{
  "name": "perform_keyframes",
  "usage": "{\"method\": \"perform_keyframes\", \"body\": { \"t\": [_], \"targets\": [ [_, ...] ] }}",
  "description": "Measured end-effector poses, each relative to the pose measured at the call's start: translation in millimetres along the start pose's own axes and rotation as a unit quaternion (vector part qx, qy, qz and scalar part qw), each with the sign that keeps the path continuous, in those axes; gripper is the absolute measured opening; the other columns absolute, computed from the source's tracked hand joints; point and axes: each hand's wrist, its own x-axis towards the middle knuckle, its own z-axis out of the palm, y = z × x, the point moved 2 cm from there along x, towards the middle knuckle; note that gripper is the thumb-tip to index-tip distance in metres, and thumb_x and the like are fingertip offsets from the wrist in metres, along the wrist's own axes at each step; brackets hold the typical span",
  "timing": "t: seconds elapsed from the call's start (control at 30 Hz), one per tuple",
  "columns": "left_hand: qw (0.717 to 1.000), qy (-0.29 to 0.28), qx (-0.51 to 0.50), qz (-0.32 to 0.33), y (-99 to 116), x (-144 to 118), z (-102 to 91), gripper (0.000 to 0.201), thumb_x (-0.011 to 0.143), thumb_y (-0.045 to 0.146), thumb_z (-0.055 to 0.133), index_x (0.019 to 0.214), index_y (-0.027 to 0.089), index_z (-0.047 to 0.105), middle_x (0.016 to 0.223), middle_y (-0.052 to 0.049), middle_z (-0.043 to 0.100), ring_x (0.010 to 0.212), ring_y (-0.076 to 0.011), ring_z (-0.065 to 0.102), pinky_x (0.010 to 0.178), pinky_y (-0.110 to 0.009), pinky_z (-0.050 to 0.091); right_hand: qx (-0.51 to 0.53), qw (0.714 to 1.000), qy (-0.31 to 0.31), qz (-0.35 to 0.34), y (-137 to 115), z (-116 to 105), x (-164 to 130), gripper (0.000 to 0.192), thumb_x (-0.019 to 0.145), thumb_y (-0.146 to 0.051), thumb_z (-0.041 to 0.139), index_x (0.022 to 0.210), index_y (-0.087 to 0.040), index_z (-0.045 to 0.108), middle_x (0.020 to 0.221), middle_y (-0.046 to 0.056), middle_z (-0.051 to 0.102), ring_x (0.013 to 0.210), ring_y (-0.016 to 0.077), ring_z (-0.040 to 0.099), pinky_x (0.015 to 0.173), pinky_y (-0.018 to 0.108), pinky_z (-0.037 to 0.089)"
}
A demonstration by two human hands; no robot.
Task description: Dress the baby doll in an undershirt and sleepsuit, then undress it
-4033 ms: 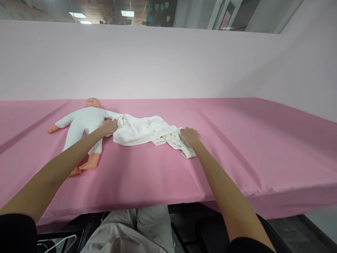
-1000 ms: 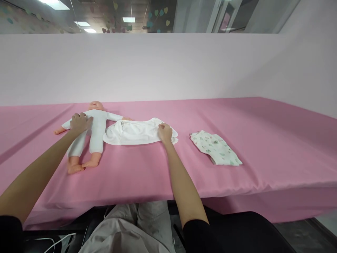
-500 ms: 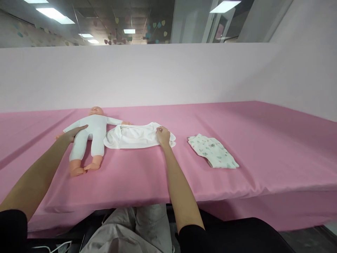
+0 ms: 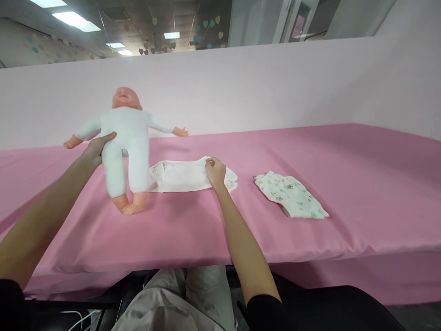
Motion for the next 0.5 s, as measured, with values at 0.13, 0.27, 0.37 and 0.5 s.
{"method": "perform_keyframes", "body": {
  "t": [0.13,0.27,0.37,0.5],
  "targets": [
    [0.982,-0.075,-0.170,-0.025,33.3,-28.5,54.7,0.052,0.082,0.033,0.065,0.126,0.009,0.051,0.117,-0.009,0.064,0.111,-0.0243,0.059,0.100,-0.041,0.048,0.249,0.956,-0.146,0.054,-45.9,3.5,-3.2,0.028,0.081,-0.038,0.052,0.092,-0.015,0.064,0.086,0.007,0.067,0.084,0.0197,0.063,0.081,0.034,0.049],
    [0.967,-0.143,-0.191,-0.091,22.4,-49.4,110.8,0.047,0.084,0.038,0.060,0.121,0.010,0.055,0.110,-0.012,0.067,0.108,-0.0279,0.062,0.097,-0.042,0.050,0.362,0.879,-0.294,0.097,-92.0,2.4,-7.0,0.050,0.085,-0.057,0.046,0.110,-0.015,0.057,0.098,0.010,0.066,0.088,0.0237,0.064,0.077,0.039,0.053],
    [0.958,-0.159,-0.219,-0.099,2.2,-61.4,144.5,0.052,0.079,0.041,0.065,0.120,0.011,0.056,0.113,-0.014,0.067,0.107,-0.0288,0.063,0.096,-0.041,0.051,0.329,0.890,-0.297,0.103,-97.8,-4.2,-8.1,0.043,0.082,-0.049,0.058,0.110,-0.016,0.057,0.097,0.008,0.067,0.092,0.0235,0.064,0.081,0.037,0.053],
    [0.962,-0.124,-0.216,-0.110,-14.7,-77.5,169.9,0.053,0.071,0.040,0.073,0.114,0.013,0.059,0.120,-0.015,0.064,0.109,-0.0285,0.061,0.093,-0.039,0.052,0.297,0.899,-0.284,0.148,-71.1,-10.2,-10.2,0.040,0.078,-0.036,0.066,0.112,-0.017,0.056,0.097,0.008,0.068,0.092,0.0240,0.064,0.081,0.037,0.055]
  ]
}}
